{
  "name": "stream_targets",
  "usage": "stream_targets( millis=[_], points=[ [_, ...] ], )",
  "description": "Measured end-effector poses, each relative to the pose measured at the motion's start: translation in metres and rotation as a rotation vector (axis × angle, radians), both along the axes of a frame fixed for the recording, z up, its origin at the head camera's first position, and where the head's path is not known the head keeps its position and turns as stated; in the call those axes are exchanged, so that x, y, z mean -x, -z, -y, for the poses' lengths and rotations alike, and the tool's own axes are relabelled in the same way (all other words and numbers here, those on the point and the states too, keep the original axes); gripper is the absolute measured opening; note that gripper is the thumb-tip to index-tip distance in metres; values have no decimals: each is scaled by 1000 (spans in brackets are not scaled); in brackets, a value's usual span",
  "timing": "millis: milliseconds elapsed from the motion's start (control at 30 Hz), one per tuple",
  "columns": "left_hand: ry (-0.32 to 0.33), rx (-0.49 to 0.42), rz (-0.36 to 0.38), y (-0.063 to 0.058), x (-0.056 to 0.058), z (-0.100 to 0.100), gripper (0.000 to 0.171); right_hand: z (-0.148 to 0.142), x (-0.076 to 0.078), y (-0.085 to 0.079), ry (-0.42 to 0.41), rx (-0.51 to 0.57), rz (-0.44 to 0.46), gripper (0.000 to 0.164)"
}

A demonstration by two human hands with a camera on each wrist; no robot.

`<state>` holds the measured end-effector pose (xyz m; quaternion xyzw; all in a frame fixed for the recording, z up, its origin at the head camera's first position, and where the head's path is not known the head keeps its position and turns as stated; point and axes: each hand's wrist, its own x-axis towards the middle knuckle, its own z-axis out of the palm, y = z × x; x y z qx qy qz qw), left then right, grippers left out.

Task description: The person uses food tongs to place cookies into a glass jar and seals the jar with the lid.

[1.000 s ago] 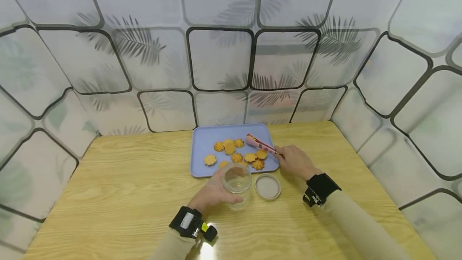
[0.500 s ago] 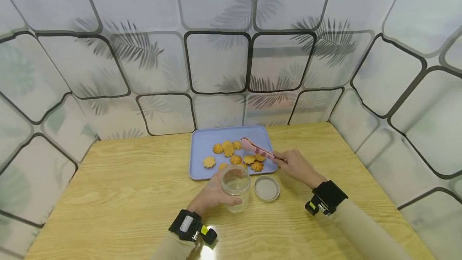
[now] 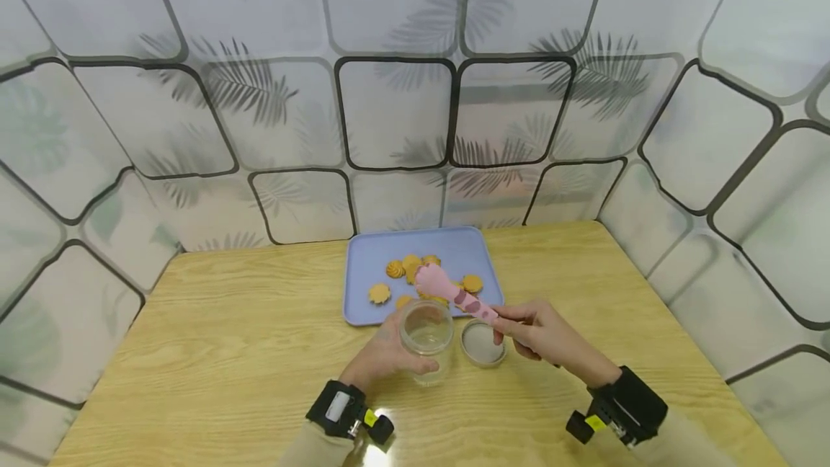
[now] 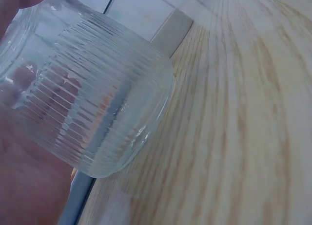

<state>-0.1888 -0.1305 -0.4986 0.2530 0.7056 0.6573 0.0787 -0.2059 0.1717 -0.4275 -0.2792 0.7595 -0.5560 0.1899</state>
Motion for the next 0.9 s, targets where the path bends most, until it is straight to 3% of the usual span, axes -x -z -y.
stream_targets(
  millis=[167, 333, 667, 900],
  points=[
    [8, 4, 27, -1, -1, 0, 89, -2, -14, -1, -65, 6, -31, 32],
    [15, 15, 29, -2, -1, 0, 99, -4, -22, -2, -55, -35, -104, 31],
    [-7, 55, 82, -3, -3, 3, 90, -3, -31, -5, -31, -91, -373, 31],
    [17, 39, 57, -3, 1, 3, 86, -6, -33, -3, -30, -89, -502, 32]
  ],
)
